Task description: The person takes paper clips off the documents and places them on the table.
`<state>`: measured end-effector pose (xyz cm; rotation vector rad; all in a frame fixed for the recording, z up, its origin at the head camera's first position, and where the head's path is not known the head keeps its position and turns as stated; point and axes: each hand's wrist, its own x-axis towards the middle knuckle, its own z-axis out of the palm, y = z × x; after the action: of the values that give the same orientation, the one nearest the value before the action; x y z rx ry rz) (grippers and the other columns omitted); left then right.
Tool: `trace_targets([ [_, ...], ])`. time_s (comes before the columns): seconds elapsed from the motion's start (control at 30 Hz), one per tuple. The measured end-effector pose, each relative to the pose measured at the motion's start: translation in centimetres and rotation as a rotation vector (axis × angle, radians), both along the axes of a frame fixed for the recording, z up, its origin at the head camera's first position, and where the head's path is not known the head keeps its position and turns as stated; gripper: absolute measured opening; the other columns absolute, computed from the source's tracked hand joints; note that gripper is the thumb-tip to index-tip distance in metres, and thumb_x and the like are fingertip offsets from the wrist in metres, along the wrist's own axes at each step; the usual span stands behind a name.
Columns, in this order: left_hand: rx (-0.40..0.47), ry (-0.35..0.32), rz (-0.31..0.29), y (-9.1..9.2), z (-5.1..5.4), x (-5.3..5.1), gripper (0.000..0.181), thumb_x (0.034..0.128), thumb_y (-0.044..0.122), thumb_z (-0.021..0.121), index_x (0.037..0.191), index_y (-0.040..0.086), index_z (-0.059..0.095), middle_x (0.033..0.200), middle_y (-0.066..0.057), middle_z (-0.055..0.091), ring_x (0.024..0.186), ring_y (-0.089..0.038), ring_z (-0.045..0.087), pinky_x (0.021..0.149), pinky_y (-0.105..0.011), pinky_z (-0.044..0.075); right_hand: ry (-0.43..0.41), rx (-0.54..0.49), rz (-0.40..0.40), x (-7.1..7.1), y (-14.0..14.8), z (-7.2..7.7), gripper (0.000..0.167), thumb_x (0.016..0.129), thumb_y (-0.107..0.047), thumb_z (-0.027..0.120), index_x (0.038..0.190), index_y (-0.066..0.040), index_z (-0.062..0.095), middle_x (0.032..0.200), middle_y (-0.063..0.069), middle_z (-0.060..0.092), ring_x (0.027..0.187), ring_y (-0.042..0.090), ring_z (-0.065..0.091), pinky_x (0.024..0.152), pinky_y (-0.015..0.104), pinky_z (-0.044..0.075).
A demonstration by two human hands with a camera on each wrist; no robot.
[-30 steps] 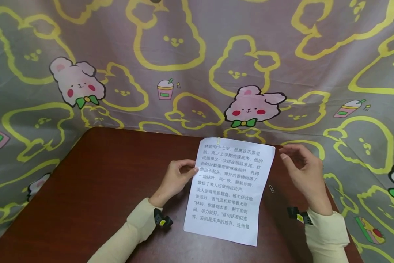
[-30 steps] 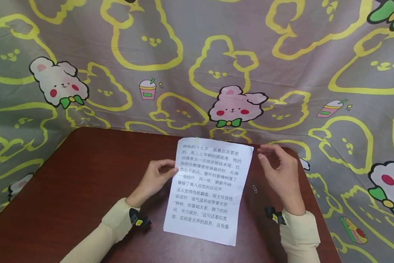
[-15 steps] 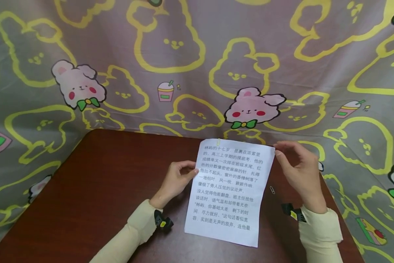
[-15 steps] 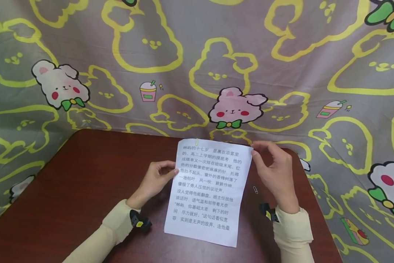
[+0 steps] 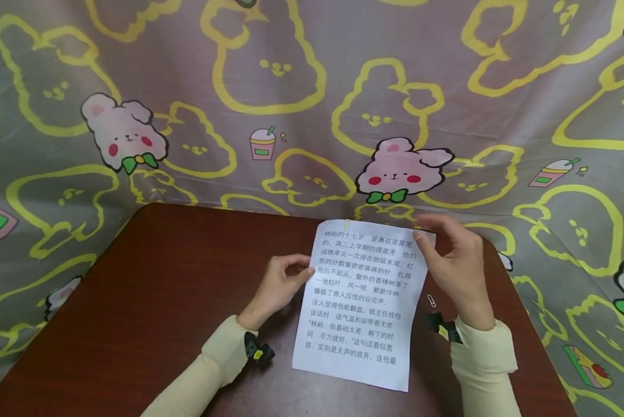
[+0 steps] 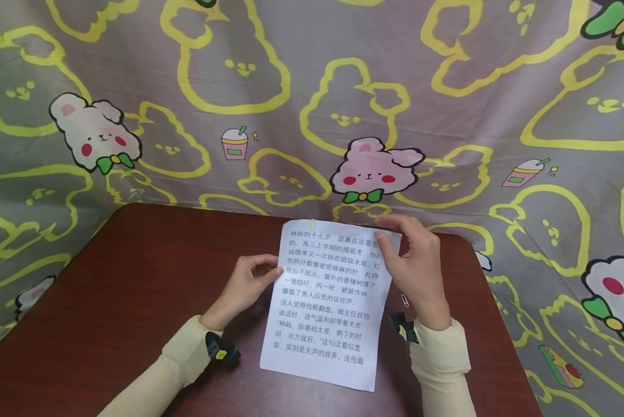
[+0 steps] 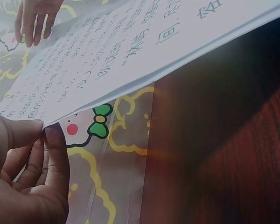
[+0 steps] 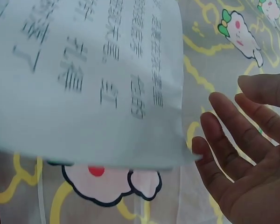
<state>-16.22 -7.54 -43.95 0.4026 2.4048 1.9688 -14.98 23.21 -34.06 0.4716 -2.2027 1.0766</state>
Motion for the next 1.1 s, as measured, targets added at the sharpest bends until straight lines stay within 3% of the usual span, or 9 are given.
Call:
trace_targets([
  [0.17, -0.003, -0.007, -0.001, 0.0, 0.1, 0.0, 0.017, 0.0964, 0.004, 0.072, 0.112, 0.002, 0.078, 0.102, -0.017, 0.078, 0.081, -0.016, 0.071, 0.073, -0.023, 0.055, -0.009, 0.020, 0.003, -0.2, -0.9, 0.0, 0.031, 0.087, 0.006, 0.077, 0.117, 0.001, 0.074, 0.114, 0.018, 0.077, 0.102, -0.001, 0.064, 0.088, 0.007, 0.047],
  [0.37, 0.000, -0.017, 0.008, 0.1, -0.1, 0.0, 0.017, 0.0959, 0.003, 0.072, 0.112, 0.003, 0.078, 0.102, -0.016, 0.079, 0.082, -0.015, 0.072, 0.073, -0.023, 0.056, -0.018, 0.048, 0.033, -0.5, -2.3, 0.3, 0.032, 0.088, 0.004, 0.078, 0.119, 0.000, 0.074, 0.118, 0.016, 0.077, 0.106, 0.027, 0.070, 0.100, 0.010, 0.044],
  [0.67, 0.000, -0.020, 0.016, 0.3, 0.0, 0.1, 0.018, 0.0949, 0.002, 0.073, 0.112, 0.002, 0.078, 0.102, -0.016, 0.079, 0.083, -0.013, 0.073, 0.076, -0.022, 0.057, -0.040, 0.002, 0.098, -0.9, -4.0, 0.8, 0.032, 0.089, 0.004, 0.077, 0.120, -0.002, 0.074, 0.116, 0.015, 0.077, 0.109, 0.027, 0.072, 0.102, 0.012, 0.046],
  [1.1, 0.008, -0.015, 0.009, 0.3, 0.1, 0.3, 0.017, 0.0956, 0.001, 0.071, 0.111, 0.000, 0.078, 0.101, -0.018, 0.078, 0.080, -0.013, 0.071, 0.073, -0.022, 0.056, -0.064, 0.018, 0.178, -1.5, -5.6, 0.8, 0.036, 0.088, 0.004, 0.078, 0.122, -0.003, 0.074, 0.118, 0.013, 0.078, 0.114, 0.028, 0.072, 0.105, 0.015, 0.044],
])
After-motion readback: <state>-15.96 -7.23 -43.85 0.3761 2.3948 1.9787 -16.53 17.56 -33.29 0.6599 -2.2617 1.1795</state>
